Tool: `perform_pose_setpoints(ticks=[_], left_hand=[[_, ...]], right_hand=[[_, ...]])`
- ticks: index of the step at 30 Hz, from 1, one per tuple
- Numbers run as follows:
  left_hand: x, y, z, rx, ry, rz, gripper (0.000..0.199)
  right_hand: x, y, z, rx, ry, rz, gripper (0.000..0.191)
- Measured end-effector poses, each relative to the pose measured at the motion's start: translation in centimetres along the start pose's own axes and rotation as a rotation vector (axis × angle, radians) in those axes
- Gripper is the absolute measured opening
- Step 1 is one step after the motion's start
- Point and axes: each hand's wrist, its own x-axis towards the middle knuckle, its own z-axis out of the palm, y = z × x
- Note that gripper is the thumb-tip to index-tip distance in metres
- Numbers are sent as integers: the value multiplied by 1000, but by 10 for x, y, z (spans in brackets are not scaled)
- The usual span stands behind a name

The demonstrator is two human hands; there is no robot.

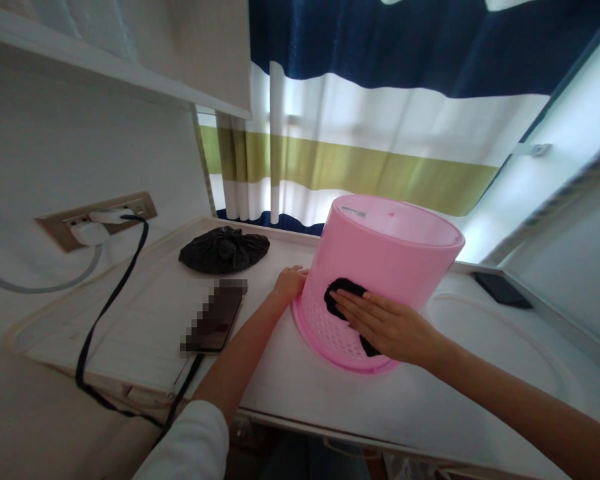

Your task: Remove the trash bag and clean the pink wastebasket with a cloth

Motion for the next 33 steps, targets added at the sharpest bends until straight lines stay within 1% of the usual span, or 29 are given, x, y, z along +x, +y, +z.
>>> perform_pose_setpoints(ticks=[5, 8, 10, 15, 20, 24, 28, 33], left_hand=[[1, 0, -1, -22, -14, 3, 23], [2, -1, 0, -32, -31, -2, 23], [3, -2, -1, -39, -38, -4, 23], [7, 0, -8, -47, -55, -19, 21], [4, 5, -15, -26, -66, -128, 23], [-11, 8, -14, -18, -116, -241, 26], [-31, 14, -9, -17, -167, -298, 26], [-44, 24, -5, 15, -122, -325, 30]], right_hand=[[17, 47, -37, -65, 101, 242, 38], [23, 68, -47, -34, 138, 340, 38], [25, 74, -47, 10, 146, 362, 38], [31, 70, -45, 26, 127, 379, 37], [39, 61, -44, -39, 119, 435, 38], [43, 55, -41, -105, 131, 492, 38], [44, 50, -37, -141, 158, 531, 39], [44, 51, -37, -123, 154, 522, 40]])
